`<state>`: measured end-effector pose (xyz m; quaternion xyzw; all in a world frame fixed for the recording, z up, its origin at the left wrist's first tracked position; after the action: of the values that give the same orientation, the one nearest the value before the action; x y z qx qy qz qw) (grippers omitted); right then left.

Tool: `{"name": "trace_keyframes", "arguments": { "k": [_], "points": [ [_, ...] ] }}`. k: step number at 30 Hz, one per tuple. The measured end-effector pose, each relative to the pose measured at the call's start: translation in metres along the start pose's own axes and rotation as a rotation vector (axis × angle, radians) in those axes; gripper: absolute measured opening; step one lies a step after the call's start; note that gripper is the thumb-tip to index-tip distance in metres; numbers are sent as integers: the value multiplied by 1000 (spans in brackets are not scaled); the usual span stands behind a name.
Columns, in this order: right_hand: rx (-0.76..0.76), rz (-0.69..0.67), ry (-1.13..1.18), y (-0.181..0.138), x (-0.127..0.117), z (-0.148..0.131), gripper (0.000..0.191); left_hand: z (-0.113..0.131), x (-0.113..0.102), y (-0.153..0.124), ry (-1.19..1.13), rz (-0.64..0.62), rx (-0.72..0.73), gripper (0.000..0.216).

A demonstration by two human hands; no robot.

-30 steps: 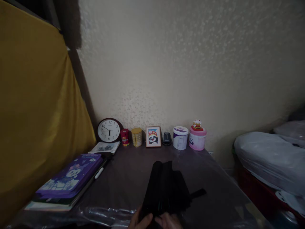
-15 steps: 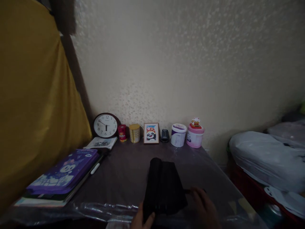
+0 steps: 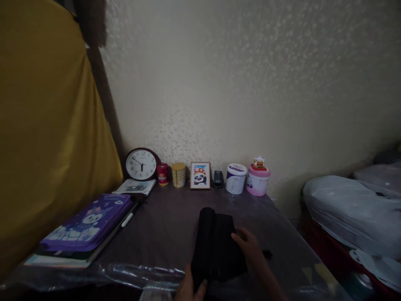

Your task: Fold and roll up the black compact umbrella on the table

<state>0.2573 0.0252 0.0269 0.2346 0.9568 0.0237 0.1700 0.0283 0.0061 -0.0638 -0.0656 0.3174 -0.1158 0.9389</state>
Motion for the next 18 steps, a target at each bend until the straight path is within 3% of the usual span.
{"name": "trace_keyframes", "arguments": {
  "k": [5,10,14,18],
  "points": [
    [115,-166,334,5,26,-22,43,17,-8,-4,-90,-108,132,76],
    [110,-200,417,12,74,-39,43,19,-8,-5,66,-162,109,73],
    [59,-219,233,20,114,-34,39,23,-3,-4,222,-185,44,72],
    [14,-264,-65,21,135,-25,37,29,2,-5,388,-209,-23,70]
  ]
}}
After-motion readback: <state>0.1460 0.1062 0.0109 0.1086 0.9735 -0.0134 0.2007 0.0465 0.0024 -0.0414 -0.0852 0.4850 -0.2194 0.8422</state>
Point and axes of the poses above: each hand's wrist, its own y-axis towards the middle knuckle, its own x-axis out of the palm, z = x × y, the point moved 4 cm from there along y, towards the middle knuckle, and after that the axes turned 2 degrees about z, right-handed, at the moved point
